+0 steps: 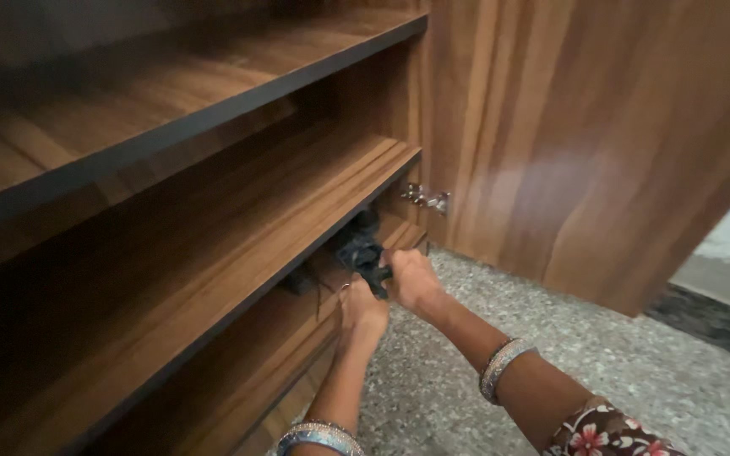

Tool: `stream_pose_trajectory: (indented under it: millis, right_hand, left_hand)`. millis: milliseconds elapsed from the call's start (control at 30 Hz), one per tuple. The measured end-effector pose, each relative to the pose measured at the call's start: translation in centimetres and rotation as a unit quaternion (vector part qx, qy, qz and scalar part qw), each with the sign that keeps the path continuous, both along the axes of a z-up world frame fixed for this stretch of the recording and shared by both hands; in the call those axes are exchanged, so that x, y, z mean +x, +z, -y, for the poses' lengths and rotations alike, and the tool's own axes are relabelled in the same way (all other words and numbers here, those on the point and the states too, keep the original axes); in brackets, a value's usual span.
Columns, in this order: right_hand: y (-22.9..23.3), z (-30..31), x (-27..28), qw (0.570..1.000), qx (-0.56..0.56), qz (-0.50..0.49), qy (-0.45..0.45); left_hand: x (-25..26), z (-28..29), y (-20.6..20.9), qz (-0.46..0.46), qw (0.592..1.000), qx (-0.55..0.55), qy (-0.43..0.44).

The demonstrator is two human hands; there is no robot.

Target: The person removes various shoes from a wooden cabinet and places them on the floor near a staircase. The person handles multiple pairs of shoes, including sneakers, sandals, and formal shoes, one at a time.

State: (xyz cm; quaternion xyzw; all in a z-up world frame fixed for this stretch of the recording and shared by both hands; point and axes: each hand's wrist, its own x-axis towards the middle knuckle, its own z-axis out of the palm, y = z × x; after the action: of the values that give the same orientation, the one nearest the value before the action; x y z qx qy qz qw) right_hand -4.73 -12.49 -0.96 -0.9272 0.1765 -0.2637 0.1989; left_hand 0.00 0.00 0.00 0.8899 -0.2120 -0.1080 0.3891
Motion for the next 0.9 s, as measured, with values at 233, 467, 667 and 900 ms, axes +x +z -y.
stream_pose_trajectory:
  millis: [233, 467, 667, 900]
  right_hand:
    - [6.4, 1.3, -5.4, 1.0, 0.012, -0.021, -0.018]
    - [13.0, 3.4, -11.7, 0.998, -0.03, -0.004, -0.047]
    - [17.5, 4.6, -16.2, 0.995, -0.056, 0.027, -0.081]
    - [22.0, 4.9, -20.7, 0.987, -0.091, 0.106, -0.084]
  left_hand:
    - [-3.8, 3.9, 3.7, -0.003, 1.0, -0.006, -0.031]
    - [-8.4, 7.2, 8.4, 0.072, 0.99, -0.062, -0.1]
    - [-12.2, 8.0, 13.1, 0.092, 0.983, -0.081, -0.135]
    - [-16.2, 7.4, 17.8, 0.143, 0.977, -0.086, -0.136]
